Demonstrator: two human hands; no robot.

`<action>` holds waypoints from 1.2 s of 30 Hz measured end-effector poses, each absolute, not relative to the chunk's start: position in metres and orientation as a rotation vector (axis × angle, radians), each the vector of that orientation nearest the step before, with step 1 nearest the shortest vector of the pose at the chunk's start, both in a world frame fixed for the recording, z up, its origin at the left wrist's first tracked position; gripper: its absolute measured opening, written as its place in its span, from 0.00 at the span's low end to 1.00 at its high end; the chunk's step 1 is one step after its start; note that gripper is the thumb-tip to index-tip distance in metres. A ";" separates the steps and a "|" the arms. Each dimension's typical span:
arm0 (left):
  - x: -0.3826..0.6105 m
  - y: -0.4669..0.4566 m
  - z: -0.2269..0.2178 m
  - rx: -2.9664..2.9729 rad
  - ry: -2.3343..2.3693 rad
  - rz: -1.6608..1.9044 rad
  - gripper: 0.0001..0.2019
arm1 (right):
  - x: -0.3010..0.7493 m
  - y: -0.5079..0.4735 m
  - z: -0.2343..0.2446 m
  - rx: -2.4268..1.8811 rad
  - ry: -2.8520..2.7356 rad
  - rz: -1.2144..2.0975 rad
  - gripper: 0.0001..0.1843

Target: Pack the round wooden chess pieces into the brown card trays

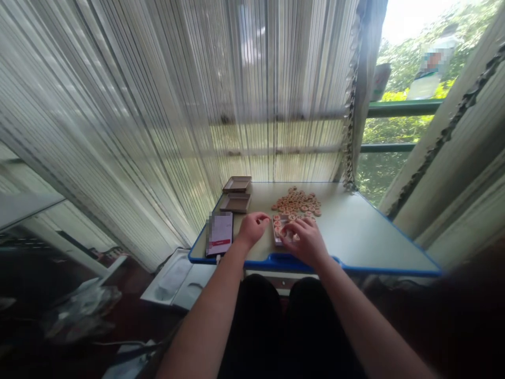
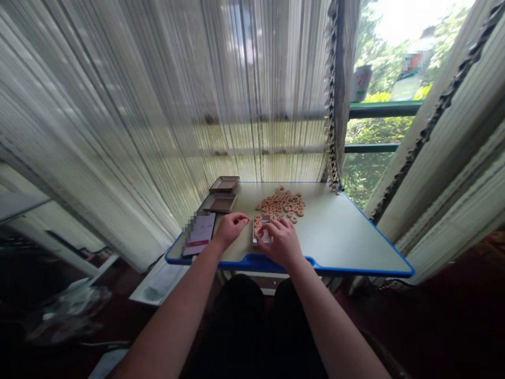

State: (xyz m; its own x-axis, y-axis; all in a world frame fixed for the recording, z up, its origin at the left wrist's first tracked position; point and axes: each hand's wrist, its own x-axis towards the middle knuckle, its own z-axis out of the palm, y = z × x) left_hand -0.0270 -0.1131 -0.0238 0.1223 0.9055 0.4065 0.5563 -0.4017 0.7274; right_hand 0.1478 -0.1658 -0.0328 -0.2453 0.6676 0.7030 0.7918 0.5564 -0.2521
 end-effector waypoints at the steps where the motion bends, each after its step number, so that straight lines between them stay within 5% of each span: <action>1: -0.026 -0.118 -0.026 2.003 1.379 1.184 0.10 | 0.147 -0.167 -0.033 -1.177 -1.992 -0.207 0.07; 36: -0.027 -0.148 -0.024 2.260 1.214 0.932 0.10 | 0.148 -0.168 -0.036 -1.088 -2.099 -0.144 0.09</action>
State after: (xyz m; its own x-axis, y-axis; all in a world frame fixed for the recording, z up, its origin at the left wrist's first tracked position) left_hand -0.0274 -0.1476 -0.0244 0.3977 0.8423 0.3638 0.5687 -0.5375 0.6226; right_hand 0.1480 -0.1675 -0.0357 -0.3536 0.6564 0.6664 0.7410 0.6314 -0.2286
